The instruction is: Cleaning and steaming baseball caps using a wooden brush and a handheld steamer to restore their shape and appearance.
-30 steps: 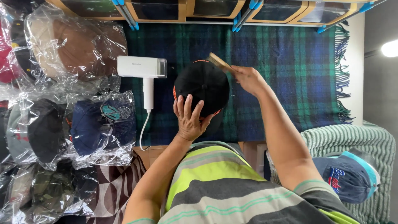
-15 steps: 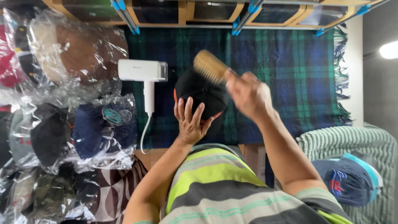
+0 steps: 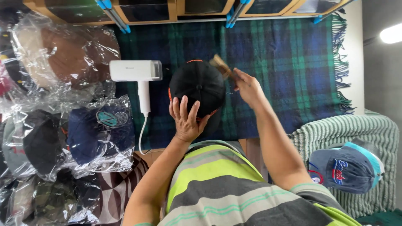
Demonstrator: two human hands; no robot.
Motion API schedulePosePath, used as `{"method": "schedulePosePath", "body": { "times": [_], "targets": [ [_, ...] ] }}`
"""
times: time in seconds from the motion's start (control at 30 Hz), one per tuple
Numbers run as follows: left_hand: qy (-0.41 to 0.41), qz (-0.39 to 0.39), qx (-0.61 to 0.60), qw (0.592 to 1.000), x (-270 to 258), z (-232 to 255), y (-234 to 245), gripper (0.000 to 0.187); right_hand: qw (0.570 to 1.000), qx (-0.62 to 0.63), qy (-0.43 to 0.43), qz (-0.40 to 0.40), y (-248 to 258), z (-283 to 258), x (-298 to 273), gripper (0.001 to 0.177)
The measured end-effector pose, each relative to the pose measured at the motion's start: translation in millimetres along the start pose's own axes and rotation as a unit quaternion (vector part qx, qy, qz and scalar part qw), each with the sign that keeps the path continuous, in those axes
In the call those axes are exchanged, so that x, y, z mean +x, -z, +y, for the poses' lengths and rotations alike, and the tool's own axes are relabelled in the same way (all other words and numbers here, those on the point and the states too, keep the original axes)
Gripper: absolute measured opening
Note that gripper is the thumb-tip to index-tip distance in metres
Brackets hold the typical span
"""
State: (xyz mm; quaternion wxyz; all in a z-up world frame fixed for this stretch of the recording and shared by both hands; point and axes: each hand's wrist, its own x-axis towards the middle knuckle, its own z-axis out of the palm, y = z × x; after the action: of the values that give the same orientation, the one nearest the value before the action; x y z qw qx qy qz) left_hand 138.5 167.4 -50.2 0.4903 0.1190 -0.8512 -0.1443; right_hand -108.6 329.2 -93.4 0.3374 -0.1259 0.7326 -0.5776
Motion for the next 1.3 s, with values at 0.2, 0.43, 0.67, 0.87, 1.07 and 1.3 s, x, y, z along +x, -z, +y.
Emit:
{"method": "schedulePosePath", "body": {
  "times": [0.2,0.43,0.67,0.87,1.07,1.3],
  "targets": [
    [-0.003,-0.010,0.003,1.000,-3.7,-6.4,-2.4,0.066,0.901,-0.269,0.338,0.050,-55.1,-104.3,-112.5,0.032],
    [-0.012,-0.005,-0.001,1.000,-5.0,-7.3,-6.8,0.066,0.863,-0.330,0.367,0.107,-55.1,-88.9,-118.7,0.032],
    [-0.019,-0.011,0.015,1.000,2.1,-9.4,-1.6,0.064,0.970,-0.041,0.082,0.223,-81.2,5.4,-114.6,0.037],
    [-0.019,-0.007,0.016,1.000,-2.7,-6.6,-4.8,0.066,0.981,0.061,0.016,0.184,-88.6,-47.7,-162.9,0.042],
    [-0.030,-0.018,0.020,0.999,-2.1,-10.0,0.1,0.064,0.976,-0.097,0.056,0.186,-58.9,1.5,-159.4,0.050],
    [-0.026,-0.023,0.028,0.999,-0.4,-5.8,2.6,0.065,0.974,-0.117,0.125,0.146,-78.3,-26.5,-175.9,0.048]
  ]
}}
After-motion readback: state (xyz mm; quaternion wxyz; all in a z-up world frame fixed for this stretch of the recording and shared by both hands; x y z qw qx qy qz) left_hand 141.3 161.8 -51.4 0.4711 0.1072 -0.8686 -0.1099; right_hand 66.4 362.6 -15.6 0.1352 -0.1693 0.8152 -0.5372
